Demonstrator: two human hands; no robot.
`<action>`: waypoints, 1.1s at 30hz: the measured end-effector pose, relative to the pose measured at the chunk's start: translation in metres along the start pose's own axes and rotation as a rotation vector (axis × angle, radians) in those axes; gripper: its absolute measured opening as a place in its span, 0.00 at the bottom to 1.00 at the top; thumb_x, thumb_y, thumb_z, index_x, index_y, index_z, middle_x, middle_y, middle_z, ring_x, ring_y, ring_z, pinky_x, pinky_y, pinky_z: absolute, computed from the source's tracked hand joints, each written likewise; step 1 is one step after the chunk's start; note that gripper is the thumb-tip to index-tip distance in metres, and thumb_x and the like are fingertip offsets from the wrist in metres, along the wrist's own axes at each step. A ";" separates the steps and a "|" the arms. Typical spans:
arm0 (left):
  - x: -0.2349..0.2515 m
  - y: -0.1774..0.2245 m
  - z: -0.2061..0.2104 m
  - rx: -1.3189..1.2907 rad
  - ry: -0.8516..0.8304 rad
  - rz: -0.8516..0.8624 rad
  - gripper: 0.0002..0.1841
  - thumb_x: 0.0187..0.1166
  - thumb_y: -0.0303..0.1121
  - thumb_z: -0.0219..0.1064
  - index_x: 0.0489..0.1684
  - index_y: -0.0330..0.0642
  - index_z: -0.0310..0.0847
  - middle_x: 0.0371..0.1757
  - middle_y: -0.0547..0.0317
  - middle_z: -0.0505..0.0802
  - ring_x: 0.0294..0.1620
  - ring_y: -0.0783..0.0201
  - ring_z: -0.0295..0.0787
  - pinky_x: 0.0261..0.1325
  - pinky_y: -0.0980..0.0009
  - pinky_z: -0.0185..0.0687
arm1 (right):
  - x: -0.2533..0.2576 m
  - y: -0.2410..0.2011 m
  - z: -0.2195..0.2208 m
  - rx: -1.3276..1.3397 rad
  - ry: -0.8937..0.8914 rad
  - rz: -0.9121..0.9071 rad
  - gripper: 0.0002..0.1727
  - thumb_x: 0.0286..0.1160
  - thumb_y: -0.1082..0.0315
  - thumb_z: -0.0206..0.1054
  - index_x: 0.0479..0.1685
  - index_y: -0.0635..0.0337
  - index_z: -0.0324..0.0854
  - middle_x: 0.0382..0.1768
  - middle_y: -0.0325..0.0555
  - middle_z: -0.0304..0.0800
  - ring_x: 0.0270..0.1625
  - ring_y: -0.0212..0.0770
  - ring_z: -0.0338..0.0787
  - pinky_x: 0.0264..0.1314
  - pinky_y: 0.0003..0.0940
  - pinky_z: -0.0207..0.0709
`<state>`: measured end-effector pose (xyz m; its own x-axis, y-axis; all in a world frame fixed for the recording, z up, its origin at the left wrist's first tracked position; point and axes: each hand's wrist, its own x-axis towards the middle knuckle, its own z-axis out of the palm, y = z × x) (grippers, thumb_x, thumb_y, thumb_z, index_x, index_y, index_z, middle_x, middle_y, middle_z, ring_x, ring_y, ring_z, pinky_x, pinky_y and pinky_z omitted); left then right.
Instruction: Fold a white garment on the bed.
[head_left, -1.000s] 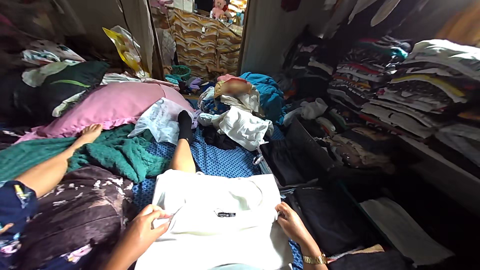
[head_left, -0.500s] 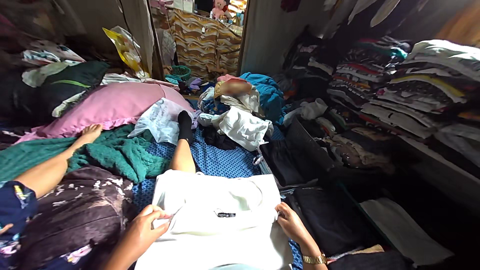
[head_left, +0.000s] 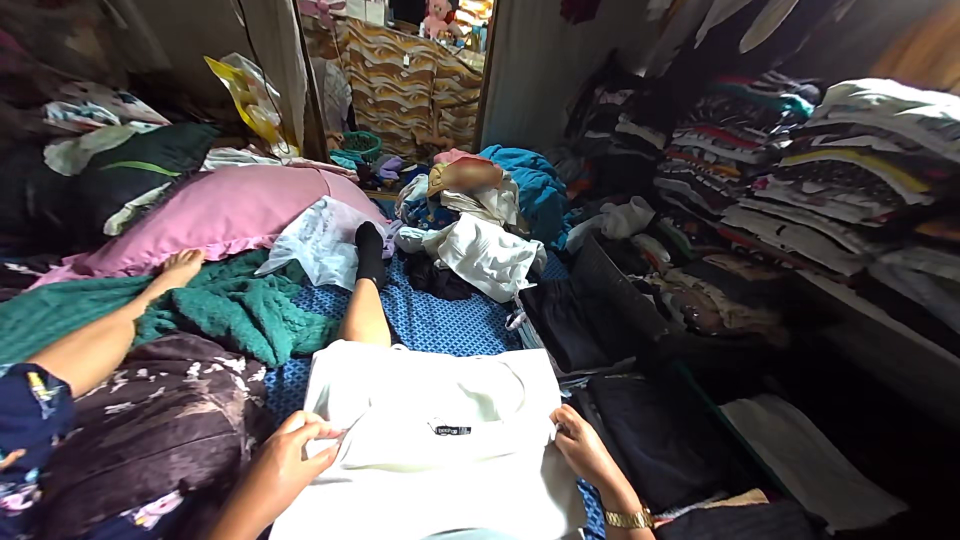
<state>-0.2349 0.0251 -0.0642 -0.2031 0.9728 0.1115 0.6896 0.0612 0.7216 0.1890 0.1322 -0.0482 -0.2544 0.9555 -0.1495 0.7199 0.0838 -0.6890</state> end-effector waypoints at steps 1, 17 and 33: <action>0.000 0.000 0.000 -0.001 0.004 0.005 0.10 0.65 0.26 0.78 0.42 0.32 0.93 0.55 0.39 0.90 0.55 0.43 0.87 0.56 0.43 0.81 | 0.000 0.000 0.000 0.001 0.000 0.000 0.09 0.72 0.81 0.59 0.43 0.72 0.84 0.48 0.58 0.83 0.50 0.47 0.84 0.56 0.43 0.78; 0.000 -0.001 0.000 -0.006 0.009 0.003 0.10 0.65 0.26 0.78 0.42 0.33 0.93 0.55 0.39 0.90 0.55 0.44 0.87 0.55 0.43 0.81 | 0.001 0.002 0.001 0.017 0.001 0.005 0.09 0.71 0.80 0.59 0.43 0.71 0.84 0.47 0.57 0.82 0.49 0.47 0.83 0.54 0.43 0.78; -0.001 0.000 0.000 -0.007 0.008 0.001 0.10 0.64 0.25 0.78 0.41 0.32 0.93 0.54 0.38 0.90 0.53 0.44 0.87 0.53 0.44 0.81 | 0.002 0.006 0.003 0.140 0.002 0.098 0.10 0.74 0.78 0.58 0.47 0.70 0.83 0.38 0.51 0.85 0.40 0.41 0.83 0.48 0.42 0.77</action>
<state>-0.2343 0.0244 -0.0641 -0.2081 0.9710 0.1178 0.6846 0.0586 0.7265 0.1905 0.1338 -0.0547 -0.1857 0.9577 -0.2198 0.6442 -0.0502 -0.7632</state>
